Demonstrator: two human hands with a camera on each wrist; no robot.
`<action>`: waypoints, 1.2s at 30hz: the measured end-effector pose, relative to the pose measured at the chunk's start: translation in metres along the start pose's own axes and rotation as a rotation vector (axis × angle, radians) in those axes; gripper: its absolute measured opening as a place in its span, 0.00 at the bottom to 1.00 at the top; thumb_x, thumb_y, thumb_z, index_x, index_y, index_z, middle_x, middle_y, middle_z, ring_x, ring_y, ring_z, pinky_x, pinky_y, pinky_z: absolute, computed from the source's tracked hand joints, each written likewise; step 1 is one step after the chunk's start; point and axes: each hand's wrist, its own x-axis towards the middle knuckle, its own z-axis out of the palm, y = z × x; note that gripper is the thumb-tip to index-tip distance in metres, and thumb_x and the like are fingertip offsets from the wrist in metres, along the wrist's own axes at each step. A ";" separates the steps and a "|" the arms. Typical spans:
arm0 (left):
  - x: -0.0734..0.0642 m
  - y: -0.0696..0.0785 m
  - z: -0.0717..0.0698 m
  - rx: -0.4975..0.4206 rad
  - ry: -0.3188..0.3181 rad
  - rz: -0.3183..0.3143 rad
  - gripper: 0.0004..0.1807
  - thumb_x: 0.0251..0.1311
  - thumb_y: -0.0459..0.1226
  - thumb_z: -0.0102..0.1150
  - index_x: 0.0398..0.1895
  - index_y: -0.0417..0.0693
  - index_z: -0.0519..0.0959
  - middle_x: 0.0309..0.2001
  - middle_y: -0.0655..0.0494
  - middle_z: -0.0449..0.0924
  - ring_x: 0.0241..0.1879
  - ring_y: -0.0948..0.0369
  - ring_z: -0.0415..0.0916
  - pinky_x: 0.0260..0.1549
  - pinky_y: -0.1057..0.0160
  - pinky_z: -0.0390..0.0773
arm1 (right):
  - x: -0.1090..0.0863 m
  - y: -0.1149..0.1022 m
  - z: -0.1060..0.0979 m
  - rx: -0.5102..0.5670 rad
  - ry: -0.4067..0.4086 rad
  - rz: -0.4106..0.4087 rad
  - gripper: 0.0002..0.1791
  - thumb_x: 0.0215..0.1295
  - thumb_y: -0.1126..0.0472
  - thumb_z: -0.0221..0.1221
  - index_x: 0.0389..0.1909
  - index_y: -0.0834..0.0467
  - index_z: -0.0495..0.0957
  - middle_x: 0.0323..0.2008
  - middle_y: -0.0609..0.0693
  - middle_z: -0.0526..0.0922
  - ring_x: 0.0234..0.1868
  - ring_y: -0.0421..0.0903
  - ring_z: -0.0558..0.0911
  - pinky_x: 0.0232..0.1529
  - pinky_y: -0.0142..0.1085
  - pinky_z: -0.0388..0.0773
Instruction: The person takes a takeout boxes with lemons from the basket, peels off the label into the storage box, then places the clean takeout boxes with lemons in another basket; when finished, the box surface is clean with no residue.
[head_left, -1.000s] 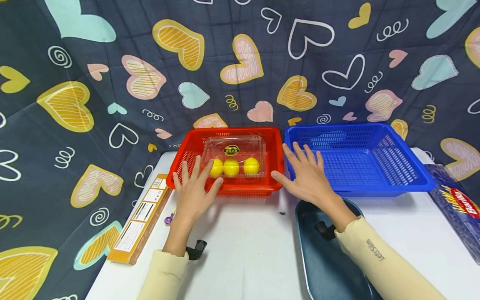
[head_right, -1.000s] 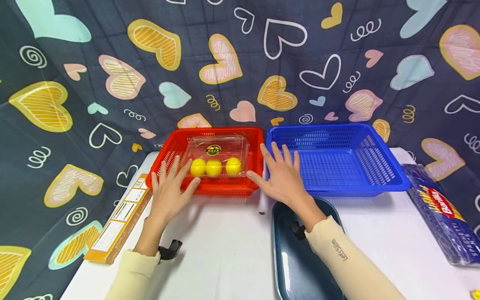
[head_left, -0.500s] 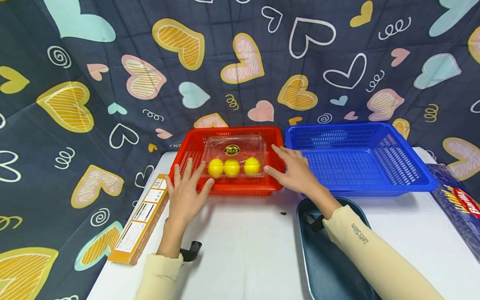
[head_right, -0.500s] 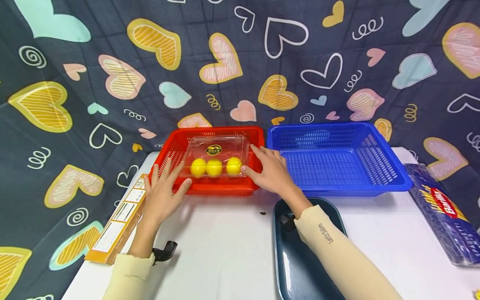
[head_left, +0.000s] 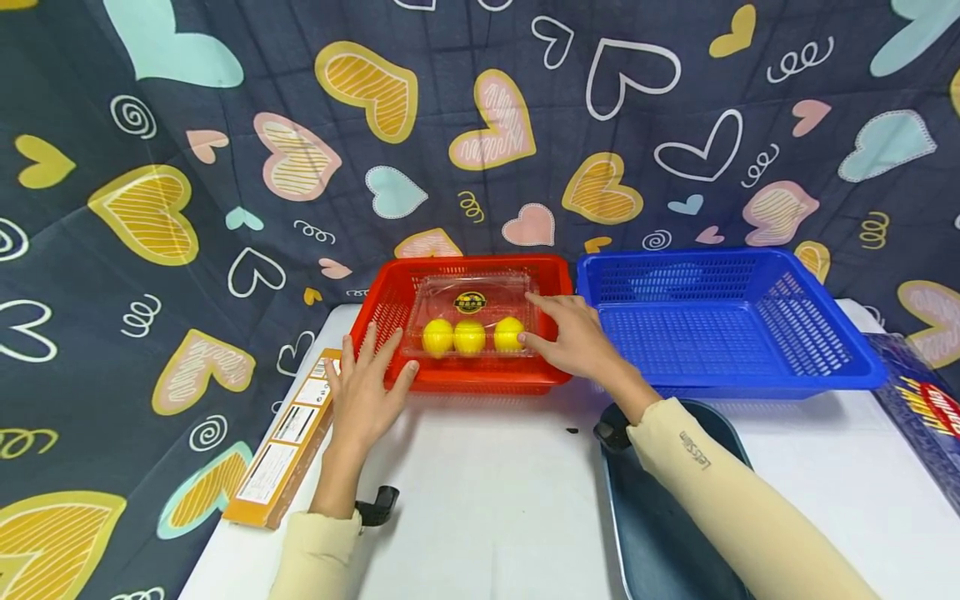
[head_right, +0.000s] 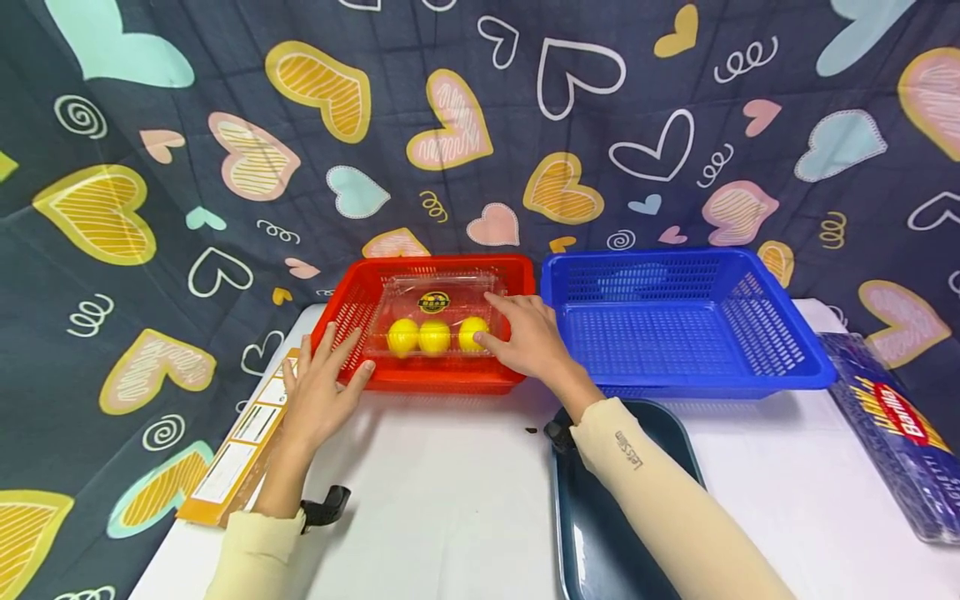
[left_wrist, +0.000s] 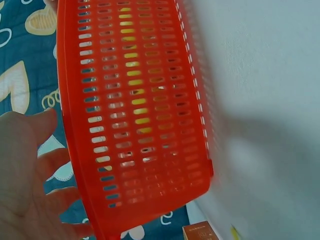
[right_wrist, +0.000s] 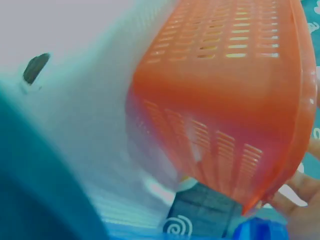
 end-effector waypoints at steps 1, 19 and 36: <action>0.000 -0.002 0.000 -0.003 0.002 -0.003 0.34 0.70 0.53 0.55 0.77 0.57 0.65 0.82 0.43 0.49 0.82 0.37 0.34 0.72 0.25 0.28 | 0.001 0.000 0.001 0.001 -0.002 -0.006 0.38 0.68 0.47 0.63 0.76 0.53 0.65 0.70 0.60 0.72 0.72 0.62 0.64 0.74 0.64 0.54; -0.003 -0.033 0.006 -0.110 0.051 0.003 0.30 0.70 0.52 0.56 0.72 0.52 0.73 0.80 0.41 0.56 0.83 0.43 0.41 0.74 0.28 0.31 | 0.021 0.003 0.011 -0.073 -0.033 0.023 0.35 0.70 0.48 0.61 0.74 0.54 0.68 0.67 0.60 0.76 0.69 0.63 0.69 0.77 0.64 0.45; -0.008 -0.043 0.009 -0.094 0.131 0.048 0.28 0.69 0.52 0.57 0.66 0.49 0.78 0.77 0.39 0.61 0.81 0.39 0.44 0.76 0.31 0.41 | 0.032 0.001 0.013 -0.121 -0.036 0.044 0.32 0.70 0.48 0.62 0.73 0.53 0.70 0.65 0.58 0.79 0.68 0.62 0.71 0.77 0.68 0.39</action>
